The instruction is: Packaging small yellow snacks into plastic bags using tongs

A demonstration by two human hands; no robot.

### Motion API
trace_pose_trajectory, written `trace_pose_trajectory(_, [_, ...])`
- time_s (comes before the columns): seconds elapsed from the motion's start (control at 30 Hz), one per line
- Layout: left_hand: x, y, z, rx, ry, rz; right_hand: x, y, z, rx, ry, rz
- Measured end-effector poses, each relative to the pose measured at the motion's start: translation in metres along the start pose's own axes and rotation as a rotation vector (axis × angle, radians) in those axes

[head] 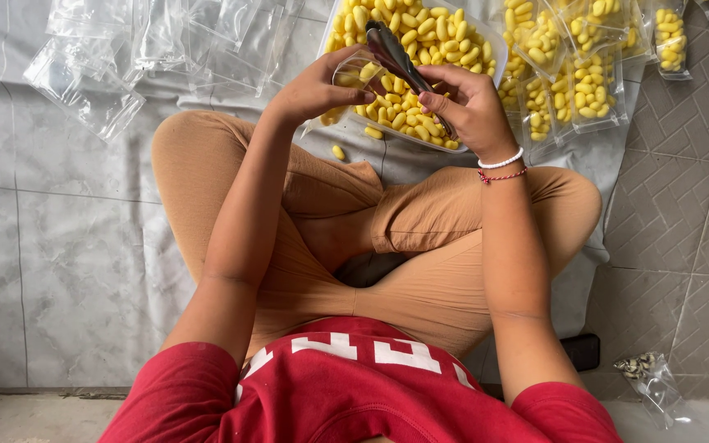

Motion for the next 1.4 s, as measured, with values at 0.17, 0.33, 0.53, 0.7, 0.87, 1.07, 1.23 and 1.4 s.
trace_pose_trajectory(0.17, [0.000, 0.000, 0.001, -0.057, 0.023, 0.004, -0.002, -0.002, -0.016, 0.177, 0.060, -0.009])
trace_pose_trajectory(0.33, [0.001, -0.003, 0.002, 0.033, 0.014, -0.019, -0.002, 0.004, -0.004, 0.114, 0.091, 0.055])
trace_pose_trajectory(0.53, [0.001, -0.006, 0.008, -0.112, 0.094, -0.010, -0.009, -0.019, 0.000, 0.092, -0.002, -0.086])
trace_pose_trajectory(0.7, [-0.010, -0.013, -0.016, -0.196, 0.198, -0.106, -0.017, -0.037, -0.011, -0.644, 0.158, -0.158])
trace_pose_trajectory(0.87, [-0.017, -0.031, -0.013, -0.523, 0.349, -0.192, -0.015, -0.031, -0.033, -0.868, 0.437, -0.057])
trace_pose_trajectory(1.07, [-0.017, -0.032, -0.012, -0.550, 0.372, -0.223, -0.007, -0.016, -0.071, -0.963, 0.589, 0.093])
trace_pose_trajectory(1.23, [-0.019, -0.030, -0.029, -0.395, 0.441, -0.266, -0.003, -0.007, -0.090, -1.038, 0.609, 0.177])
trace_pose_trajectory(1.4, [-0.032, -0.036, -0.044, -0.257, 0.464, -0.384, -0.001, -0.005, -0.104, -1.019, 0.598, 0.170])
Point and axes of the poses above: each hand's wrist, its own x-axis towards the middle knuckle, its own y-axis out of the palm, z = x × y, the point moved 10 cm from there along x, towards the middle knuckle, and after that the axes turned 15 degrees about z, right-handed, at the moved point
